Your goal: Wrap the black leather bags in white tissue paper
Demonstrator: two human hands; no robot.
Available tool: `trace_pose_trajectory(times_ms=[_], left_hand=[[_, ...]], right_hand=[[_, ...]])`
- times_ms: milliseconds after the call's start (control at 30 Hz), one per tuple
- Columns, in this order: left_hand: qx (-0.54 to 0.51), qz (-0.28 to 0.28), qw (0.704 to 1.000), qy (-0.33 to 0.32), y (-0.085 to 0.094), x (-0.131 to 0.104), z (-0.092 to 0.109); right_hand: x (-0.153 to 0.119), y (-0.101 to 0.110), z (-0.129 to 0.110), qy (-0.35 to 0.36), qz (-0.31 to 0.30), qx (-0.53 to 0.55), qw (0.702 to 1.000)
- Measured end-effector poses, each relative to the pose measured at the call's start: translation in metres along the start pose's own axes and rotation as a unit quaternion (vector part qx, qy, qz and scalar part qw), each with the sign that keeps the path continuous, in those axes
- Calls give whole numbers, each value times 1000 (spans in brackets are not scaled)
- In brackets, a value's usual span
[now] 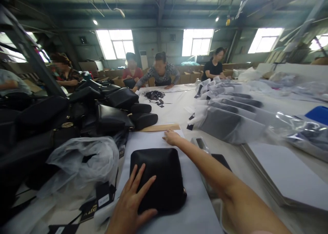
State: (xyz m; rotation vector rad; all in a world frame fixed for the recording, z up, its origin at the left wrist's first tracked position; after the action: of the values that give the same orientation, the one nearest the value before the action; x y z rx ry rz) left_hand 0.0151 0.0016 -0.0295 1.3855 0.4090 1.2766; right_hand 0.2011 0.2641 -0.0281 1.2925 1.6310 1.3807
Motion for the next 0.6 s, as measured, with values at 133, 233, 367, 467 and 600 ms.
trace_pose_trajectory(times_ms=[133,233,367,467,600], left_hand=[[29,24,999,-15,-7,-2,-6],[37,30,997,-55,-13,-2,-12],[56,62,992,-96,-15,-2,-16],[65,74,990,-101,-19,-3,-16],[60,78,993,-71,-23,-5,-17]], right_hand=[[22,-16,16,-33,14,-31,999],[25,-13,15,-16,62,-42,997],[15,-12,4,68,92,-44,993],[14,-16,6,81,90,-54,991],[28,-20,23,3,102,-75,992]])
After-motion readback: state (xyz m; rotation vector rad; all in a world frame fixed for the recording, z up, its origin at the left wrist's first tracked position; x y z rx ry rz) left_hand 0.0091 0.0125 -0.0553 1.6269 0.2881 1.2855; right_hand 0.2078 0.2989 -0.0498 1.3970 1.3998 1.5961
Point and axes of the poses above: each hand's wrist, its own x-axis towards the middle knuckle, its own y-axis out of the back of the hand, z = x × y, the point moved 5 cm from there along x, towards the middle knuckle, and after that the axes turned 8 degrees about z, right-handed, at the moved point
